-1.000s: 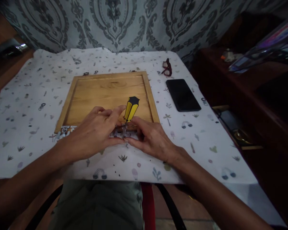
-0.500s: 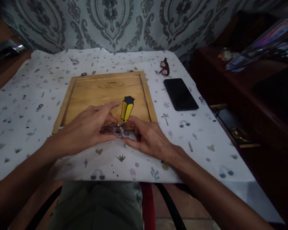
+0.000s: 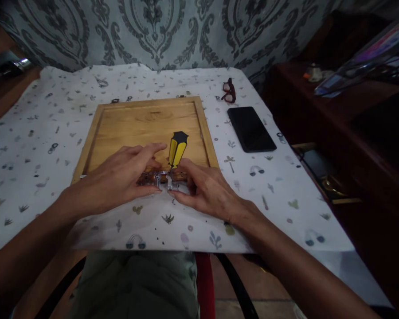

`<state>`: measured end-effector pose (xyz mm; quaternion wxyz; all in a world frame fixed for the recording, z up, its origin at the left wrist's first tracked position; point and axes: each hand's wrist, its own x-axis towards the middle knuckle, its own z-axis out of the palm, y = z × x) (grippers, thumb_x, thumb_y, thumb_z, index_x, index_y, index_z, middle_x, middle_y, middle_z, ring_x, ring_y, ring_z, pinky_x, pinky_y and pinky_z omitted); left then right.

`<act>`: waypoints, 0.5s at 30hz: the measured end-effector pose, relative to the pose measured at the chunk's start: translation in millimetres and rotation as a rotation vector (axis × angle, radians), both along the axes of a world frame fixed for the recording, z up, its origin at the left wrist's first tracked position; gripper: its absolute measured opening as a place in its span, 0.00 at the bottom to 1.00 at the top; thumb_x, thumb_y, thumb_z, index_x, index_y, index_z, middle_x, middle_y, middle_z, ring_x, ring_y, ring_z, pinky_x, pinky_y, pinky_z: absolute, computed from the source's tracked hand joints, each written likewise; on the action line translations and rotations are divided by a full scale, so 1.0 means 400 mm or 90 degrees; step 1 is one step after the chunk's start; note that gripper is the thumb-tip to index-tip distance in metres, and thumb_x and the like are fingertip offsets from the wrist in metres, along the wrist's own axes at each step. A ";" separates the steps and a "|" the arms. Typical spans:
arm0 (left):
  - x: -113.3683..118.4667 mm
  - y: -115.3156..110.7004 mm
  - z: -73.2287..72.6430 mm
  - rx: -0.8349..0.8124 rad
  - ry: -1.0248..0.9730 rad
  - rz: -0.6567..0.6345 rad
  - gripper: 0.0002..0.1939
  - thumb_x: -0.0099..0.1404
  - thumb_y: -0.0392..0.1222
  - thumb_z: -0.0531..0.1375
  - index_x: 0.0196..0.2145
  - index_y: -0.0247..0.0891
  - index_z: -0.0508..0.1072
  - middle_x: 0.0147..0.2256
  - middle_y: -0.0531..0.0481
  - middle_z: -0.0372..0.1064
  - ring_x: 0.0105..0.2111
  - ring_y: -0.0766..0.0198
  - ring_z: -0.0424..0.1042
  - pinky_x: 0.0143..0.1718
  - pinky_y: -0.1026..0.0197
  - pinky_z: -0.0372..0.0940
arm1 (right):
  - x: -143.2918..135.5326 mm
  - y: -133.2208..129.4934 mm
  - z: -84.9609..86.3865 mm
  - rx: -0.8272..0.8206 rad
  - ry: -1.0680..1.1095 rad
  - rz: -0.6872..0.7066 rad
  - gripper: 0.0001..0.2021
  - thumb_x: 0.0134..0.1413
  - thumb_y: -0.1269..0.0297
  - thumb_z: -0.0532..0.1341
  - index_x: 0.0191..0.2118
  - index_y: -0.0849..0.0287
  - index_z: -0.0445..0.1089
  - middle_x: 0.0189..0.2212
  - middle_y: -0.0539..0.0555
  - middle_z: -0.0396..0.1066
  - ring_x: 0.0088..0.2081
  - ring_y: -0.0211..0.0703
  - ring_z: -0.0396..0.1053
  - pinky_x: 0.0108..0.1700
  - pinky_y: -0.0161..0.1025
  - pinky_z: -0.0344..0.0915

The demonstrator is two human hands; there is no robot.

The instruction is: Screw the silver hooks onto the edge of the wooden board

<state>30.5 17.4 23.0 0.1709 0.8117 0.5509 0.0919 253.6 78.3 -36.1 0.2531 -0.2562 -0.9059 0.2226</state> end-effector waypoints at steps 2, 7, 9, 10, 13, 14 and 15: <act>0.001 0.002 -0.005 0.000 0.004 -0.010 0.37 0.65 0.50 0.64 0.65 0.36 0.54 0.53 0.43 0.73 0.58 0.51 0.66 0.58 0.51 0.62 | 0.000 0.001 0.001 0.014 0.003 0.004 0.17 0.62 0.46 0.59 0.36 0.57 0.65 0.19 0.45 0.66 0.18 0.34 0.62 0.19 0.32 0.57; 0.004 0.003 -0.009 0.001 0.007 -0.012 0.35 0.66 0.49 0.64 0.64 0.36 0.56 0.52 0.43 0.73 0.56 0.51 0.68 0.57 0.52 0.63 | -0.001 0.001 0.003 0.033 0.011 0.013 0.16 0.62 0.48 0.60 0.35 0.56 0.63 0.20 0.44 0.66 0.18 0.34 0.61 0.19 0.32 0.56; 0.005 0.003 -0.009 -0.002 0.010 -0.013 0.35 0.66 0.50 0.64 0.63 0.37 0.56 0.51 0.43 0.74 0.56 0.51 0.68 0.56 0.52 0.63 | 0.000 0.001 0.002 0.032 0.013 0.017 0.16 0.62 0.49 0.60 0.34 0.56 0.62 0.20 0.44 0.65 0.17 0.33 0.61 0.18 0.31 0.56; 0.005 0.004 -0.008 -0.003 0.010 -0.014 0.35 0.66 0.50 0.64 0.63 0.37 0.56 0.51 0.43 0.74 0.55 0.51 0.69 0.56 0.52 0.63 | 0.001 0.001 0.002 0.031 0.013 0.017 0.16 0.62 0.49 0.60 0.33 0.56 0.62 0.20 0.44 0.65 0.18 0.33 0.60 0.18 0.31 0.56; 0.004 0.006 -0.008 -0.007 0.009 -0.021 0.35 0.66 0.50 0.64 0.63 0.36 0.55 0.52 0.42 0.73 0.55 0.51 0.69 0.55 0.51 0.63 | 0.003 0.003 0.000 0.026 0.007 0.013 0.16 0.60 0.50 0.62 0.32 0.56 0.61 0.20 0.44 0.65 0.18 0.33 0.61 0.19 0.31 0.56; 0.003 0.006 -0.008 -0.007 0.009 -0.022 0.35 0.66 0.50 0.64 0.63 0.36 0.55 0.52 0.42 0.73 0.55 0.50 0.69 0.55 0.51 0.62 | 0.003 0.004 0.000 0.026 0.006 0.014 0.16 0.60 0.50 0.62 0.32 0.56 0.61 0.20 0.44 0.64 0.18 0.33 0.61 0.19 0.31 0.56; 0.003 0.007 -0.008 -0.007 0.011 -0.024 0.35 0.66 0.50 0.63 0.63 0.36 0.55 0.52 0.42 0.73 0.55 0.50 0.69 0.56 0.51 0.62 | 0.003 0.004 0.001 0.024 0.005 0.015 0.15 0.60 0.50 0.62 0.32 0.56 0.61 0.20 0.44 0.64 0.19 0.33 0.61 0.19 0.31 0.57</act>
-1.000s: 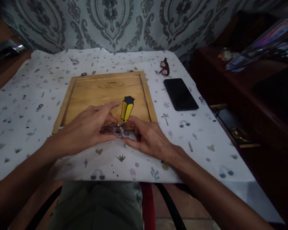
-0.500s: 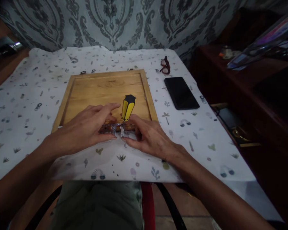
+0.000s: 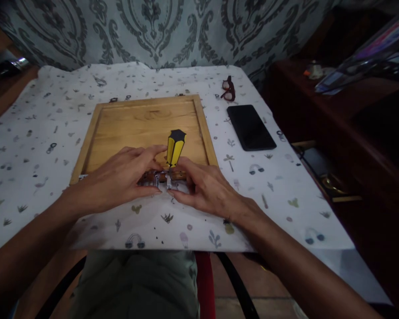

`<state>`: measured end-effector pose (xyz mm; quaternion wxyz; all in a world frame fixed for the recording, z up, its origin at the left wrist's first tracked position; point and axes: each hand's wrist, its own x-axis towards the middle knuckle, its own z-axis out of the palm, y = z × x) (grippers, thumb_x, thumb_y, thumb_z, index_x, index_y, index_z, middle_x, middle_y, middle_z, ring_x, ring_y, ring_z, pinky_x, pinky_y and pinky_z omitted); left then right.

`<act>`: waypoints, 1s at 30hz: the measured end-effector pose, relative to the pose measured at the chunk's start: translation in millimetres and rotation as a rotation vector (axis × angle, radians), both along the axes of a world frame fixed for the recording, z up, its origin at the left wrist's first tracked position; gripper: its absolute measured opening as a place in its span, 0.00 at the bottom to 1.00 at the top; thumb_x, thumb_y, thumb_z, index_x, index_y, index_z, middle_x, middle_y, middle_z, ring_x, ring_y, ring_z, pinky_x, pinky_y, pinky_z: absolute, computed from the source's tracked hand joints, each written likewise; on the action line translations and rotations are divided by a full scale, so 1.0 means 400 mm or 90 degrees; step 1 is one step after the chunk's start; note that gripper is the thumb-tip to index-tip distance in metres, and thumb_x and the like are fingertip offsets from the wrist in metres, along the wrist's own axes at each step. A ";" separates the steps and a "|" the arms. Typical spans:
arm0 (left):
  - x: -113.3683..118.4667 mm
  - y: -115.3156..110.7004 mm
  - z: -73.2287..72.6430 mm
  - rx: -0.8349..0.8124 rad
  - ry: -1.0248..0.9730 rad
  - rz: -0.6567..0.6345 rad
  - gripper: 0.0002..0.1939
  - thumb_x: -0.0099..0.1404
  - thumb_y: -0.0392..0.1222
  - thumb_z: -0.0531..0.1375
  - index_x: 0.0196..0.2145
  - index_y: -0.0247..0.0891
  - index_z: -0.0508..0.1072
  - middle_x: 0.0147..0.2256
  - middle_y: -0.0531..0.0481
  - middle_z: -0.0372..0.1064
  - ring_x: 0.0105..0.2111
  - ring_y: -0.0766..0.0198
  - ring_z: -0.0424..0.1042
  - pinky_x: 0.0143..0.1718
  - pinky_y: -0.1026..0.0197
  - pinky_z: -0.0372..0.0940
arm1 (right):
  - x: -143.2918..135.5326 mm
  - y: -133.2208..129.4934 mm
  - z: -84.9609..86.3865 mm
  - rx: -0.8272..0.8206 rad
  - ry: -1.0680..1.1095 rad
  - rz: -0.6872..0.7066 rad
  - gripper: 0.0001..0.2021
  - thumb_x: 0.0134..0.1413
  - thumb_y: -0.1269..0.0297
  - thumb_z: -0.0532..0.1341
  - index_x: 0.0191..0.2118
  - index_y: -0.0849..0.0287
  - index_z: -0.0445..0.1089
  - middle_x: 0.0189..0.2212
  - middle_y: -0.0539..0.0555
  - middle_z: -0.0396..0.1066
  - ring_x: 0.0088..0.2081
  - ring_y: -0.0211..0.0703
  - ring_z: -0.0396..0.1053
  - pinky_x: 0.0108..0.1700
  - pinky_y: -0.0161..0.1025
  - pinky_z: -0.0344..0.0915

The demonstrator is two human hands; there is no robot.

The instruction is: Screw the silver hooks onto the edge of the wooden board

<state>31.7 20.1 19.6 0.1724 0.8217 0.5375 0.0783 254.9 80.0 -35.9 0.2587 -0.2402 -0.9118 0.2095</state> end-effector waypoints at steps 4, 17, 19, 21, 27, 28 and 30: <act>0.001 -0.001 0.001 0.011 0.008 -0.012 0.34 0.66 0.49 0.64 0.63 0.37 0.55 0.52 0.42 0.72 0.56 0.50 0.68 0.55 0.51 0.62 | 0.000 0.001 0.003 -0.021 -0.014 0.000 0.14 0.59 0.52 0.63 0.33 0.56 0.62 0.20 0.44 0.64 0.19 0.33 0.61 0.20 0.31 0.57; 0.015 -0.003 0.006 0.049 0.034 -0.063 0.26 0.69 0.49 0.61 0.58 0.34 0.58 0.48 0.43 0.74 0.53 0.53 0.69 0.55 0.53 0.59 | 0.001 0.005 -0.006 -0.013 -0.001 0.007 0.15 0.57 0.51 0.65 0.38 0.57 0.67 0.20 0.44 0.64 0.18 0.33 0.60 0.20 0.32 0.56; 0.021 -0.001 0.012 0.043 0.061 -0.069 0.26 0.70 0.50 0.59 0.58 0.32 0.57 0.47 0.43 0.75 0.51 0.53 0.70 0.55 0.51 0.59 | 0.001 0.005 -0.003 -0.021 -0.004 0.011 0.14 0.58 0.52 0.64 0.38 0.58 0.68 0.20 0.44 0.64 0.18 0.33 0.60 0.19 0.32 0.56; 0.027 0.002 0.016 0.043 0.085 -0.071 0.26 0.70 0.50 0.59 0.57 0.31 0.57 0.46 0.42 0.74 0.50 0.53 0.70 0.55 0.51 0.58 | 0.000 0.005 0.000 -0.025 -0.004 0.014 0.13 0.58 0.52 0.63 0.38 0.58 0.68 0.20 0.44 0.64 0.18 0.34 0.60 0.19 0.32 0.56; 0.032 0.007 0.019 0.032 0.089 -0.076 0.25 0.69 0.50 0.60 0.54 0.31 0.58 0.44 0.41 0.75 0.49 0.52 0.72 0.52 0.51 0.58 | -0.001 0.003 0.004 -0.074 0.019 0.008 0.13 0.56 0.54 0.65 0.42 0.58 0.70 0.20 0.45 0.66 0.19 0.34 0.61 0.19 0.32 0.57; 0.031 0.007 0.018 0.031 0.084 -0.074 0.25 0.69 0.50 0.60 0.54 0.31 0.58 0.44 0.41 0.75 0.49 0.52 0.72 0.53 0.51 0.58 | 0.001 0.003 0.004 -0.096 0.029 0.005 0.14 0.56 0.56 0.66 0.44 0.58 0.70 0.20 0.45 0.66 0.19 0.34 0.61 0.19 0.32 0.57; 0.030 0.004 0.014 0.027 0.079 -0.070 0.26 0.69 0.48 0.61 0.55 0.31 0.57 0.47 0.40 0.75 0.51 0.51 0.71 0.53 0.50 0.57 | 0.003 0.002 0.007 -0.139 0.060 -0.007 0.14 0.56 0.59 0.65 0.46 0.58 0.70 0.20 0.44 0.65 0.19 0.34 0.62 0.19 0.32 0.58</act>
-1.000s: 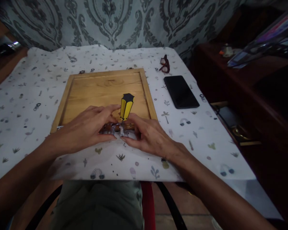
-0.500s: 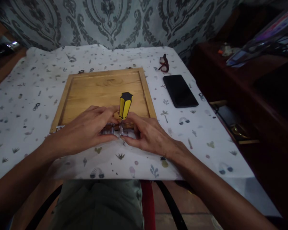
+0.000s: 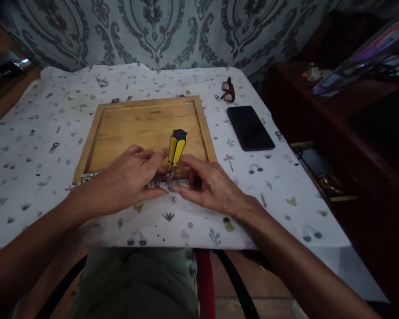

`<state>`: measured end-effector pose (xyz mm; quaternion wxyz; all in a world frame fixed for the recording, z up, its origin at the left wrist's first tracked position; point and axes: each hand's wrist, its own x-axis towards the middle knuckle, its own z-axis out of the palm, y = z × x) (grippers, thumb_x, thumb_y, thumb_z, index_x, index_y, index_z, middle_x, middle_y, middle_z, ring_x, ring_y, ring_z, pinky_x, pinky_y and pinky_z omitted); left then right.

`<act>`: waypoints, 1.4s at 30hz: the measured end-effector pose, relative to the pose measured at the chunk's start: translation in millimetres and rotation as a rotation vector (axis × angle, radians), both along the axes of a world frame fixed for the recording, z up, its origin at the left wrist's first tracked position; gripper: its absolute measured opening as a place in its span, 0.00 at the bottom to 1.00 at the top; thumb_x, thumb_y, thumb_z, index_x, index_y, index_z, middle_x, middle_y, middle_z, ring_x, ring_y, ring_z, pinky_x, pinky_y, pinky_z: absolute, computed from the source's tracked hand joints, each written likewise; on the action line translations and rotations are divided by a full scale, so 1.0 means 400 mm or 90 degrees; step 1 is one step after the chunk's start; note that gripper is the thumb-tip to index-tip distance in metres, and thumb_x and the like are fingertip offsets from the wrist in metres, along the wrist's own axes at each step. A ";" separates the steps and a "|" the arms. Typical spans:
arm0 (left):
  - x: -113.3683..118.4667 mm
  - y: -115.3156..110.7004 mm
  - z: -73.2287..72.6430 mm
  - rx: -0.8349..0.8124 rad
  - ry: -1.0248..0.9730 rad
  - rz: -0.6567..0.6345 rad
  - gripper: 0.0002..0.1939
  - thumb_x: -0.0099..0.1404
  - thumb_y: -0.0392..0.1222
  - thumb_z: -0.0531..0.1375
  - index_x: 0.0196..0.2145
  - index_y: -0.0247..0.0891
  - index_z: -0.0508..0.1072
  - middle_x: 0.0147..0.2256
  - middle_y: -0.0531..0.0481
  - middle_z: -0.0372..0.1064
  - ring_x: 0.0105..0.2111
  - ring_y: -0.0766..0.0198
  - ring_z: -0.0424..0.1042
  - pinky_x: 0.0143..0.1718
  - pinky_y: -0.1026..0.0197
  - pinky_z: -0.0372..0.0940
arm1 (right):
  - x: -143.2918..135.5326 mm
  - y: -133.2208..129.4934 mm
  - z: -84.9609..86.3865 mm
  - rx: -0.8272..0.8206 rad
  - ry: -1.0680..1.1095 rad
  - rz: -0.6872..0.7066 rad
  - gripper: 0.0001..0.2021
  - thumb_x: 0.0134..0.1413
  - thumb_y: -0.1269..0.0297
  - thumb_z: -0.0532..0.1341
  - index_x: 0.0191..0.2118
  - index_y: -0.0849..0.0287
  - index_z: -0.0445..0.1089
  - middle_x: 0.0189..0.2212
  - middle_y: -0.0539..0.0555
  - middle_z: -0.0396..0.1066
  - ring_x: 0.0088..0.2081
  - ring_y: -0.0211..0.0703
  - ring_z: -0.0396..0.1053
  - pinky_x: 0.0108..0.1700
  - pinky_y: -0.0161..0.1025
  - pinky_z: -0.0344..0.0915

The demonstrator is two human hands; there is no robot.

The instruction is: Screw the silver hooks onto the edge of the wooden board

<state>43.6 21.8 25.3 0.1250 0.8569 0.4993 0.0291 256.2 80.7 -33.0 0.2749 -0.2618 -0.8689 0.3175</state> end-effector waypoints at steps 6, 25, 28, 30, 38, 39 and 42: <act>-0.001 -0.009 -0.007 0.006 -0.006 0.008 0.29 0.69 0.48 0.62 0.58 0.31 0.54 0.49 0.40 0.74 0.53 0.51 0.70 0.54 0.50 0.57 | 0.003 -0.013 0.036 -0.110 0.134 -0.097 0.16 0.59 0.61 0.65 0.52 0.54 0.71 0.34 0.50 0.74 0.23 0.34 0.65 0.23 0.34 0.64; 0.007 -0.007 -0.004 0.001 -0.016 0.021 0.30 0.68 0.45 0.60 0.60 0.28 0.55 0.45 0.40 0.74 0.49 0.51 0.70 0.51 0.50 0.58 | -0.069 -0.029 0.160 0.053 0.168 -0.156 0.12 0.62 0.51 0.61 0.48 0.45 0.75 0.39 0.55 0.78 0.37 0.55 0.76 0.29 0.47 0.68; 0.005 -0.005 -0.009 0.018 -0.004 0.010 0.29 0.69 0.46 0.60 0.59 0.26 0.57 0.45 0.37 0.74 0.47 0.50 0.70 0.51 0.50 0.59 | -0.085 -0.016 0.159 0.079 0.179 -0.121 0.10 0.63 0.54 0.61 0.47 0.46 0.75 0.43 0.55 0.77 0.41 0.54 0.76 0.41 0.51 0.70; 0.004 -0.004 -0.013 0.040 -0.001 0.002 0.28 0.69 0.47 0.60 0.58 0.25 0.59 0.43 0.37 0.74 0.45 0.51 0.71 0.50 0.51 0.59 | -0.097 -0.011 0.164 0.034 0.218 -0.098 0.09 0.64 0.54 0.61 0.46 0.46 0.75 0.43 0.54 0.77 0.42 0.53 0.75 0.47 0.51 0.71; -0.003 -0.005 -0.020 0.037 -0.029 -0.003 0.26 0.68 0.47 0.61 0.56 0.28 0.60 0.40 0.42 0.74 0.44 0.51 0.70 0.50 0.51 0.59 | -0.145 -0.005 0.187 -0.169 0.339 -0.092 0.06 0.60 0.56 0.64 0.40 0.49 0.75 0.26 0.49 0.70 0.28 0.45 0.69 0.35 0.43 0.70; -0.003 -0.005 -0.018 0.026 -0.029 -0.004 0.26 0.69 0.47 0.60 0.57 0.28 0.59 0.41 0.41 0.74 0.45 0.51 0.70 0.51 0.50 0.59 | -0.147 -0.003 0.187 -0.196 0.357 -0.070 0.04 0.60 0.59 0.63 0.39 0.50 0.75 0.25 0.49 0.69 0.28 0.44 0.70 0.33 0.42 0.70; -0.002 -0.005 -0.009 -0.010 -0.031 -0.010 0.25 0.70 0.45 0.58 0.58 0.29 0.59 0.43 0.41 0.74 0.47 0.52 0.70 0.53 0.50 0.58 | -0.146 0.002 0.191 -0.293 0.388 0.065 0.05 0.64 0.62 0.60 0.37 0.49 0.74 0.23 0.46 0.72 0.22 0.41 0.71 0.23 0.38 0.67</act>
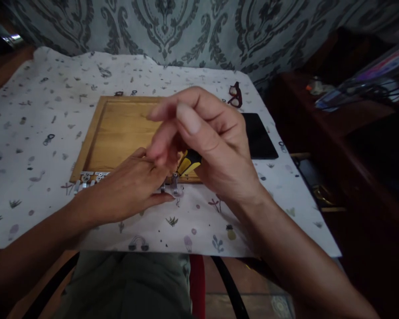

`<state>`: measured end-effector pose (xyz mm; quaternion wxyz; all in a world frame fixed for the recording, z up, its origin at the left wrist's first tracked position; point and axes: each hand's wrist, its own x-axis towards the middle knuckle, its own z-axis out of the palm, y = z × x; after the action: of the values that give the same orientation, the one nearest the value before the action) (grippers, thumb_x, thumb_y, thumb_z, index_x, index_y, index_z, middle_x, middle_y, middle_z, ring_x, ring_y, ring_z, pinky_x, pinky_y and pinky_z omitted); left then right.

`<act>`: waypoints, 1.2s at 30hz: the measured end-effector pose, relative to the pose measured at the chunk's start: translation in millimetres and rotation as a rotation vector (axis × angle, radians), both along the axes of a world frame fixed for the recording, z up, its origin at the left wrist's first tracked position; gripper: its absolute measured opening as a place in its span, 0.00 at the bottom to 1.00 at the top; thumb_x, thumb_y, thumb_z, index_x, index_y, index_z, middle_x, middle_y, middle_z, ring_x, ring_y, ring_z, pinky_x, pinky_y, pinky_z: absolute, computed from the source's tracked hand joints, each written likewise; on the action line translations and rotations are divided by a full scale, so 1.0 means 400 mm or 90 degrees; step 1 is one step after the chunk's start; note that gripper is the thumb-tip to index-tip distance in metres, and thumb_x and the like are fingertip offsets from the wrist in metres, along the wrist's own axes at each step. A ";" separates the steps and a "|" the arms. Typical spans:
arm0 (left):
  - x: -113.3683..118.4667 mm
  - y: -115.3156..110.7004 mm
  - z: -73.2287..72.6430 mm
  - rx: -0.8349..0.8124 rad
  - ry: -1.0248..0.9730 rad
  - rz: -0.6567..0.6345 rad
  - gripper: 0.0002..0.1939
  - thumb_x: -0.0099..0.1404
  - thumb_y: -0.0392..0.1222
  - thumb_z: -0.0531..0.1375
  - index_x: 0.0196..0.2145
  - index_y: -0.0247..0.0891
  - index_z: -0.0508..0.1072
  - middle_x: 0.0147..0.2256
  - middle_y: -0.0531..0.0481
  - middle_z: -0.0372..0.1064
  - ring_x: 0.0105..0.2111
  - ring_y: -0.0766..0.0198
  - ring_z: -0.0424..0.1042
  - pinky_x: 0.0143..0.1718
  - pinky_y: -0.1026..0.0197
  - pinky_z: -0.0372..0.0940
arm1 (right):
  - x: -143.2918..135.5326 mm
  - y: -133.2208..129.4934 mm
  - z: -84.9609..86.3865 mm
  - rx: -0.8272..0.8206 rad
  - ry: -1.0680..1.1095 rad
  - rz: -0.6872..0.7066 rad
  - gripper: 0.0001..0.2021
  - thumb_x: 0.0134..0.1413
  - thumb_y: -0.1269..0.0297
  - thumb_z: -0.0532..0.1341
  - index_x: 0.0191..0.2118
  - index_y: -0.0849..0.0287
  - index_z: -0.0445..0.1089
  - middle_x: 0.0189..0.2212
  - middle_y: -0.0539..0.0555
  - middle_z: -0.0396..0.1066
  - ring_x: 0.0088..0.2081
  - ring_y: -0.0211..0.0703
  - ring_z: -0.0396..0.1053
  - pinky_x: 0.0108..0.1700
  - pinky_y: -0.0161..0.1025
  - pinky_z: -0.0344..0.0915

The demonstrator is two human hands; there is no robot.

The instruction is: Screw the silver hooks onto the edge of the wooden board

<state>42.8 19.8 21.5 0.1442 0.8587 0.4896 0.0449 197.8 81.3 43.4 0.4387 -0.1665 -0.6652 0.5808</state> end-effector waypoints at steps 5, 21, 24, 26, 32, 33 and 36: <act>0.000 -0.001 0.007 -0.014 -0.002 -0.001 0.22 0.70 0.44 0.58 0.57 0.32 0.59 0.46 0.41 0.74 0.49 0.53 0.69 0.54 0.49 0.58 | 0.002 0.001 0.020 -0.054 -0.043 0.164 0.16 0.67 0.50 0.57 0.35 0.55 0.74 0.10 0.41 0.62 0.08 0.32 0.50 0.13 0.36 0.47; -0.004 -0.003 -0.019 0.085 0.005 0.004 0.22 0.67 0.46 0.62 0.51 0.32 0.61 0.36 0.45 0.73 0.43 0.52 0.71 0.47 0.54 0.58 | -0.058 -0.066 0.022 -0.079 -0.045 -0.374 0.28 0.67 0.39 0.37 0.26 0.51 0.58 0.13 0.46 0.42 0.14 0.40 0.41 0.18 0.41 0.45; -0.001 -0.003 -0.022 0.100 0.013 0.008 0.23 0.67 0.48 0.62 0.52 0.31 0.61 0.37 0.44 0.74 0.42 0.52 0.72 0.46 0.54 0.58 | -0.061 -0.076 0.019 -0.062 -0.077 -0.380 0.26 0.67 0.40 0.35 0.28 0.51 0.56 0.18 0.48 0.45 0.17 0.41 0.44 0.20 0.41 0.51; 0.004 -0.001 -0.023 0.100 0.017 0.012 0.25 0.68 0.53 0.61 0.52 0.31 0.63 0.37 0.44 0.74 0.41 0.52 0.72 0.45 0.54 0.59 | -0.060 -0.080 0.018 -0.036 -0.099 -0.353 0.25 0.67 0.40 0.35 0.30 0.50 0.55 0.20 0.48 0.47 0.18 0.42 0.46 0.22 0.42 0.54; 0.019 0.012 -0.026 0.083 0.008 0.052 0.23 0.74 0.56 0.49 0.52 0.33 0.67 0.38 0.43 0.76 0.43 0.50 0.73 0.45 0.51 0.59 | -0.046 -0.083 -0.001 0.082 -0.160 -0.304 0.24 0.65 0.39 0.35 0.36 0.49 0.56 0.21 0.49 0.53 0.22 0.48 0.60 0.27 0.45 0.63; 0.021 0.012 -0.026 0.081 0.005 0.057 0.22 0.75 0.54 0.48 0.52 0.34 0.67 0.39 0.44 0.76 0.43 0.50 0.73 0.45 0.51 0.59 | -0.041 -0.083 -0.007 0.098 -0.173 -0.290 0.24 0.65 0.39 0.35 0.38 0.49 0.56 0.22 0.51 0.58 0.24 0.50 0.64 0.30 0.46 0.67; 0.023 0.010 -0.022 0.103 0.015 0.058 0.19 0.76 0.50 0.46 0.50 0.35 0.68 0.37 0.44 0.76 0.40 0.51 0.74 0.41 0.52 0.60 | -0.016 -0.078 -0.032 0.155 -0.170 -0.246 0.23 0.66 0.40 0.37 0.45 0.49 0.58 0.33 0.56 0.70 0.40 0.54 0.74 0.44 0.50 0.72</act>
<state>51.9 23.7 12.7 0.0667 0.8449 0.5245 0.0807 191.3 50.1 30.4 0.4664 -0.3114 -0.7384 0.3747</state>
